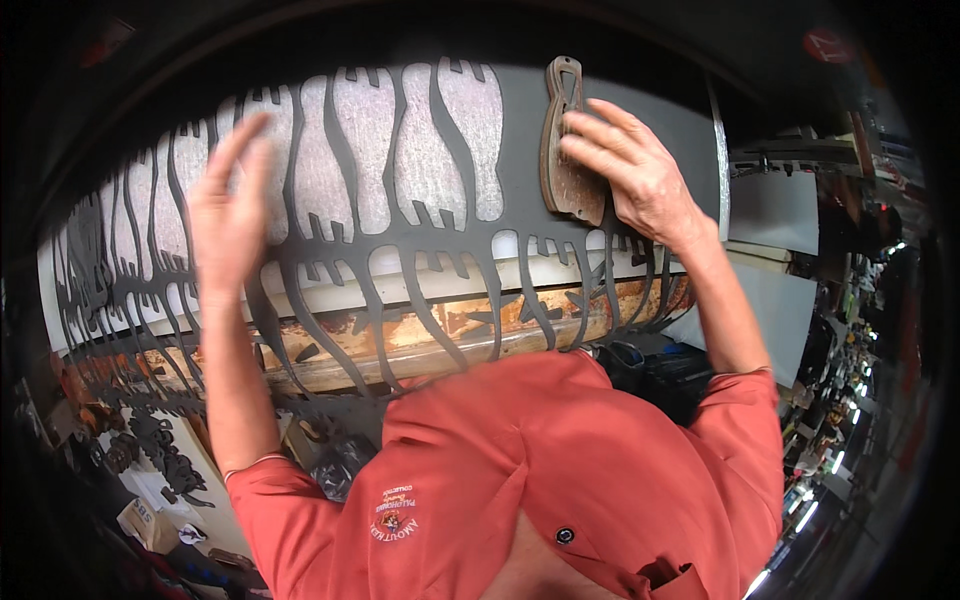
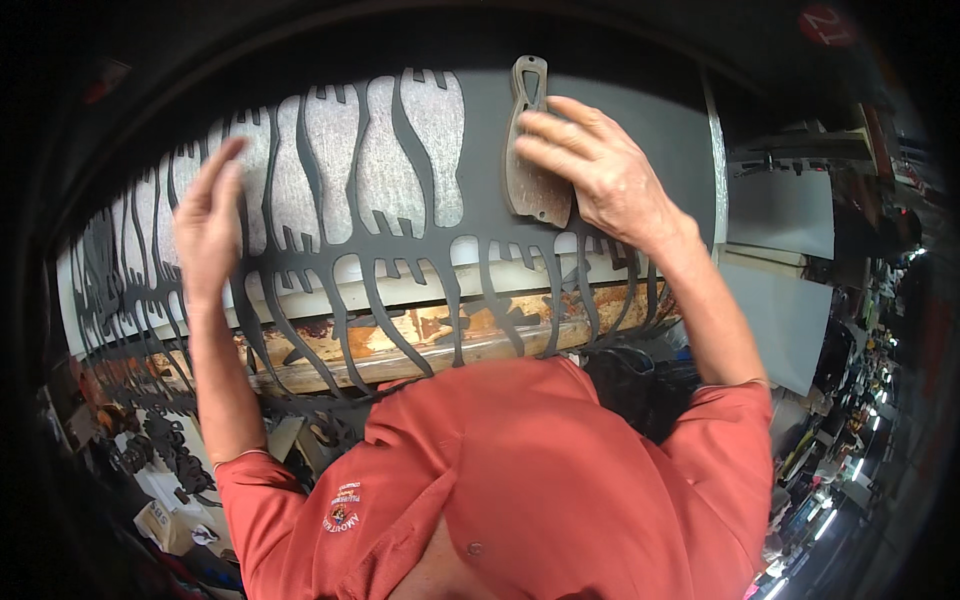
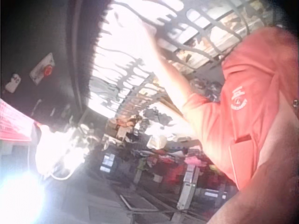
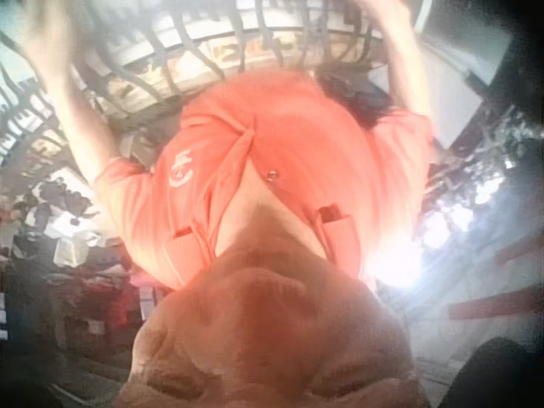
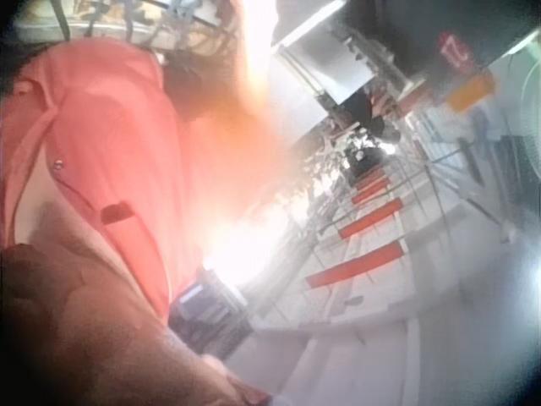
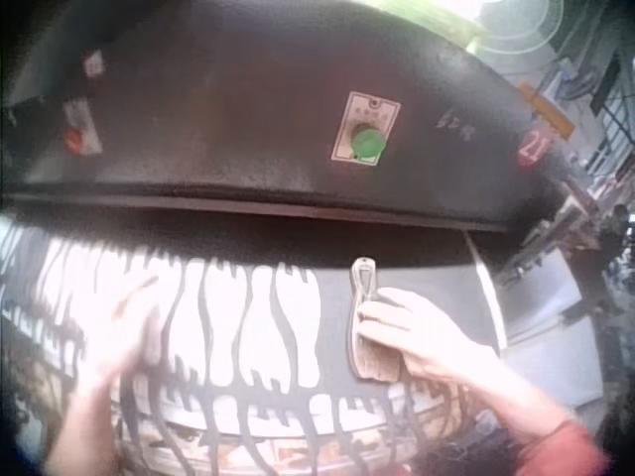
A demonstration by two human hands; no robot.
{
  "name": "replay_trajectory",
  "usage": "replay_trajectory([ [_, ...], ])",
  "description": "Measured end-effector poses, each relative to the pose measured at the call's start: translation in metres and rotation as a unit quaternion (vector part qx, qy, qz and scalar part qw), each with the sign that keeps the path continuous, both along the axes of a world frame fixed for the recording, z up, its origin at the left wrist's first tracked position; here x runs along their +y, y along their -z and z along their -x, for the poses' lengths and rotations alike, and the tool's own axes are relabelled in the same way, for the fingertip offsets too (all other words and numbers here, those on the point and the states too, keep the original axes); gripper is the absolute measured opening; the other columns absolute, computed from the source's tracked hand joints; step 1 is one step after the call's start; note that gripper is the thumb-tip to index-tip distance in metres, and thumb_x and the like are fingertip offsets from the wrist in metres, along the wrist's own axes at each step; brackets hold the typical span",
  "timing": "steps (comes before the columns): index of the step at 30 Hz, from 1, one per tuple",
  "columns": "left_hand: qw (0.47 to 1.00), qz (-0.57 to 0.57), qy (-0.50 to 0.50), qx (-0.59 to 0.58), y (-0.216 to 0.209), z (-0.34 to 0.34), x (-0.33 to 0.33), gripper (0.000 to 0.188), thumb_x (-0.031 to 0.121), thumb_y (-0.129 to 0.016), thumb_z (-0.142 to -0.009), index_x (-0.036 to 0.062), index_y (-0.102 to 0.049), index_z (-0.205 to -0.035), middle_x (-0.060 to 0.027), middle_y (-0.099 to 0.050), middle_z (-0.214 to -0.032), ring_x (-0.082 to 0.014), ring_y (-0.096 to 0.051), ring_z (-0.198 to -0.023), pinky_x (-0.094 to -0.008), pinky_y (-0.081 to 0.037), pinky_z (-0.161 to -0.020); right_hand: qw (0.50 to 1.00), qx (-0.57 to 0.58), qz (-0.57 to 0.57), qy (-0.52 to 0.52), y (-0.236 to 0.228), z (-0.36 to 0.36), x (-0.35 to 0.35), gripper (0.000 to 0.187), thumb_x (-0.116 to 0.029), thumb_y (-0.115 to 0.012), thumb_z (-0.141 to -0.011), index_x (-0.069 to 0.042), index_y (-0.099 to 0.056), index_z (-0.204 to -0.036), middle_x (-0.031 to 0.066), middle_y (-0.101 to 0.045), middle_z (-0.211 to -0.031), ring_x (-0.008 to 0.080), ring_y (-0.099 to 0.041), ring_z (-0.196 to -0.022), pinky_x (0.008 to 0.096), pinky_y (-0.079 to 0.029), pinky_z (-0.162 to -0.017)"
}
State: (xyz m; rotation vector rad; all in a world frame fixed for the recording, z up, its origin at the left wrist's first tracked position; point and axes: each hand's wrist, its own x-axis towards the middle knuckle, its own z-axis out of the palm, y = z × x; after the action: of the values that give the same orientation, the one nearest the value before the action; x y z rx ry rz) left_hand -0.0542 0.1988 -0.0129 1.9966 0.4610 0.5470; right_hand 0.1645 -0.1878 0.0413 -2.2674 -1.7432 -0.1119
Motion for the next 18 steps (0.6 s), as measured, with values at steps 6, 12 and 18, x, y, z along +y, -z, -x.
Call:
replay_trajectory([
  [6,0.97,-0.107,0.218,-0.017,0.003,-0.042,-0.147,0.043,0.013,-0.075,-0.098,-0.0008,-0.067,-0.138,-0.0253,-0.068,-0.139,-0.0399,-0.058,-0.141,-0.05,-0.047,-0.118,0.96,0.095,-0.12,0.232,0.046,0.062,0.019,0.092,-0.033,-0.091,-0.081,0.009,-0.051,-0.152,0.0366,-0.05,-0.151,0.0478,-0.057,-0.133,0.0521,-0.049,-0.112],
  [12,0.947,-0.242,0.202,-0.066,0.025,-0.053,-0.162,0.051,0.002,-0.078,-0.089,-0.002,-0.066,-0.139,-0.0198,-0.066,-0.145,-0.041,-0.055,-0.143,-0.049,-0.047,-0.119,0.936,0.069,-0.259,0.229,0.068,0.072,0.036,0.063,-0.014,-0.084,-0.076,0.008,-0.067,-0.133,0.0355,-0.057,-0.142,0.0443,-0.063,-0.118,0.0487,-0.054,-0.1],
  [18,0.947,-0.241,0.205,-0.055,0.027,-0.05,-0.161,0.05,0.002,-0.078,-0.089,-0.0019,-0.066,-0.138,-0.0197,-0.067,-0.144,-0.0415,-0.055,-0.143,-0.0495,-0.048,-0.118,0.936,0.085,-0.235,0.249,0.069,0.075,0.054,0.058,-0.012,-0.085,-0.075,0.006,-0.07,-0.128,0.0352,-0.056,-0.144,0.0459,-0.062,-0.119,0.0496,-0.055,-0.101],
])
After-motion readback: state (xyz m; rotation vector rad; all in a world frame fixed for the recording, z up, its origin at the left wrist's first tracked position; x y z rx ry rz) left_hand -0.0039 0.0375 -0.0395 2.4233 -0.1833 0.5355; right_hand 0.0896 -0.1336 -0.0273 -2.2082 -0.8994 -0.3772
